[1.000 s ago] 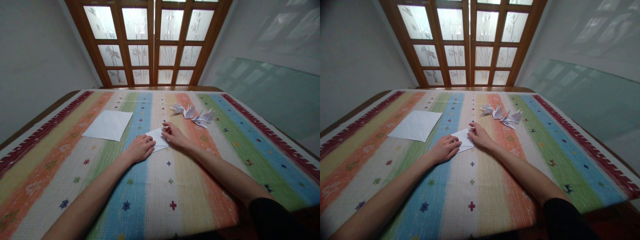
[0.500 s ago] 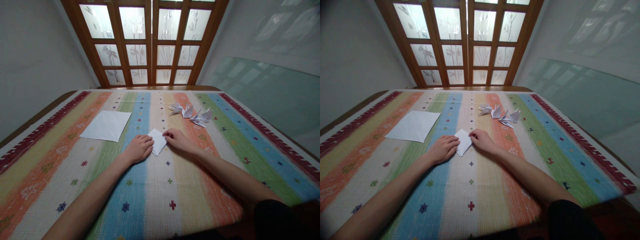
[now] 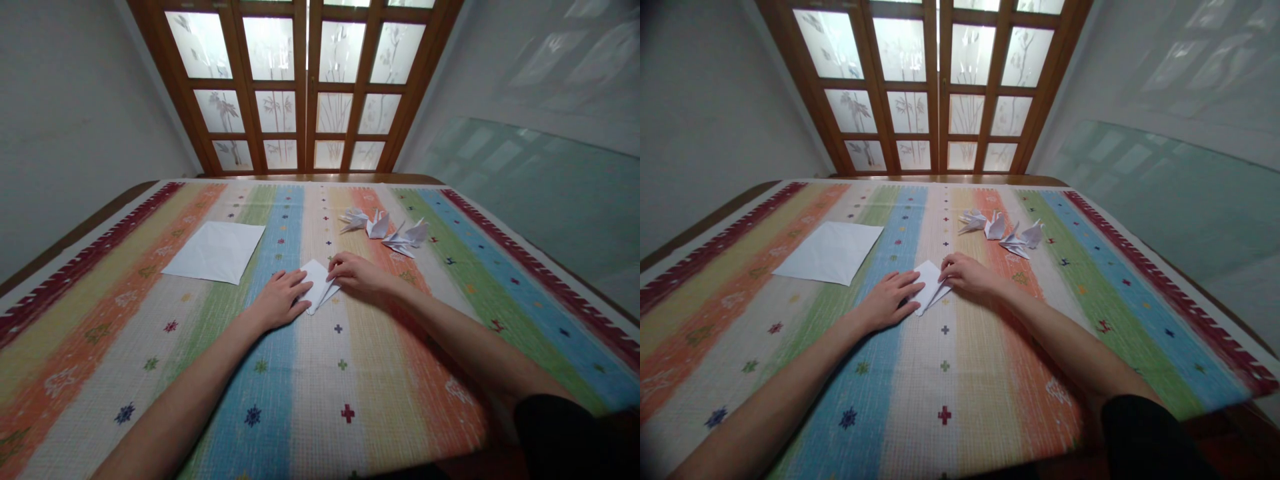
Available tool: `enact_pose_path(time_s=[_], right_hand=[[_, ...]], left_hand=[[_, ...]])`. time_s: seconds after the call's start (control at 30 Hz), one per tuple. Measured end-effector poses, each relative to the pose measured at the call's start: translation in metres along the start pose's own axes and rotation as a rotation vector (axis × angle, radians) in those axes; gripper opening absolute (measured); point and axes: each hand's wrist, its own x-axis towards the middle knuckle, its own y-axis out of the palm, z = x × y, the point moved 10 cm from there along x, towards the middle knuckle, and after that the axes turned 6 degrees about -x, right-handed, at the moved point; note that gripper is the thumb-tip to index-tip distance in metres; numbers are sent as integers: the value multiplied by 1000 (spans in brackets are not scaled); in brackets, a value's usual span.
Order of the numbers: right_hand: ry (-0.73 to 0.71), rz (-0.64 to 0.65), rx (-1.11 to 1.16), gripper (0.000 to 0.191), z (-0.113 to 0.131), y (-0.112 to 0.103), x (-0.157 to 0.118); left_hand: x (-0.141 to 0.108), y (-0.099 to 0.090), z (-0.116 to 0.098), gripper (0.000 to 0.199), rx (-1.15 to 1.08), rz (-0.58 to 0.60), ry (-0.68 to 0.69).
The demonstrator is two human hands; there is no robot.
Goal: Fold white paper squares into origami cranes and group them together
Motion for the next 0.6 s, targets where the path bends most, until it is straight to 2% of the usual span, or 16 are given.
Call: enact_pose_path(time_s=[0.1, 0.27, 0.43, 0.6], right_hand=[[-9, 35, 12, 18, 4, 3, 11], [123, 21, -11, 13, 2, 9, 27], [217, 14, 18, 11, -4, 15, 31], [265, -27, 96, 10, -10, 17, 30]], left_hand=[[-1, 0, 0, 43, -2, 0, -10], [-1, 2, 1, 41, 3, -5, -17], [0, 3, 0, 38, 22, -21, -43], [1, 3, -2, 45, 33, -26, -73]])
